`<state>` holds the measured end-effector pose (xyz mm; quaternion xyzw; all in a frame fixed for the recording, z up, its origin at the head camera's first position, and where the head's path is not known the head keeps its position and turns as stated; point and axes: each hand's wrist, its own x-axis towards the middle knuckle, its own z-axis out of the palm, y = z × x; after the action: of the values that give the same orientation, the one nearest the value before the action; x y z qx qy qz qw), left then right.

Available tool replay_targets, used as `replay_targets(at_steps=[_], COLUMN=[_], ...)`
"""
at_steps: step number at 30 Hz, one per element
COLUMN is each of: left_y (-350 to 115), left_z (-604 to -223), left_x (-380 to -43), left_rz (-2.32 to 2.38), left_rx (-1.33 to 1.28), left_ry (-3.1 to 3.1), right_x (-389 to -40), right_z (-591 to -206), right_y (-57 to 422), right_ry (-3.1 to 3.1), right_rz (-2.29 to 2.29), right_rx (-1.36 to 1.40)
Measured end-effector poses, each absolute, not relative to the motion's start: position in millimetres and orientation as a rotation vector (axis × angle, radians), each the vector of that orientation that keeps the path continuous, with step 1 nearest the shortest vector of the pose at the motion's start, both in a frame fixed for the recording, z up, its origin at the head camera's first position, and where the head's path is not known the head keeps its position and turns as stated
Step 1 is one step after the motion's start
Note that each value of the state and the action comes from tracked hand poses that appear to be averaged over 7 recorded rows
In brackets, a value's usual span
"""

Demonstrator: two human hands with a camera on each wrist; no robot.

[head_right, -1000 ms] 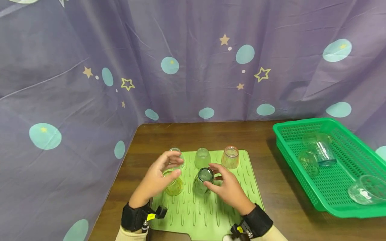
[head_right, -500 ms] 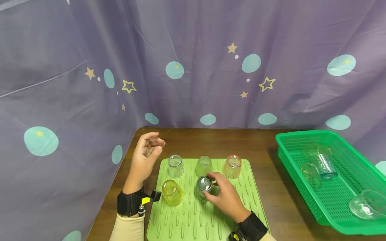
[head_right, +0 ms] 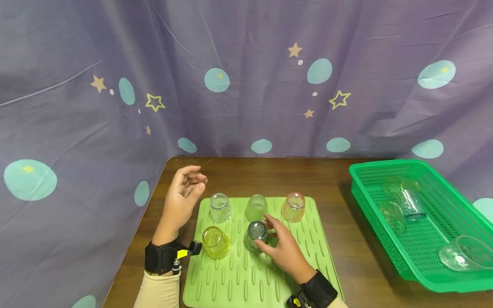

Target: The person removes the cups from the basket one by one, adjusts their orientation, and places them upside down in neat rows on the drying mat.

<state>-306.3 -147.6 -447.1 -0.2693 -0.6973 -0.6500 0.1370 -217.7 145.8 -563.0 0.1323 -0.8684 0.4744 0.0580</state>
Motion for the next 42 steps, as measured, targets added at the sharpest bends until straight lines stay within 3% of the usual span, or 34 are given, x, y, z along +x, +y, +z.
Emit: replay_targets(at_steps=[6,13,26,34,42], left_y=[-149,-137,-128,-133,-147], left_z=[-447,-451,-450,-453,-454], left_x=[-306,-312,-310,-306,-299], left_rz=[-1.875,-1.842,-1.467,-1.463,-1.476], left_rx=[-0.753,-0.821,-0.809,-0.838,-0.779], left_ry=[-2.020,-2.082,-2.539,-2.627,-2.631], right_x=[-217,-218,-225,-236,-248], right_z=[-554,-533,-459,-485,-458], right_y=[156,204,373,501,502], right_ry=[-2.675,-2.573,-2.927,-3.188,-3.340], right_rz=[1.458,1.108,0.677,0.529,0.338], right_rx=[0.411,0.382,-0.005,-0.256,-0.292])
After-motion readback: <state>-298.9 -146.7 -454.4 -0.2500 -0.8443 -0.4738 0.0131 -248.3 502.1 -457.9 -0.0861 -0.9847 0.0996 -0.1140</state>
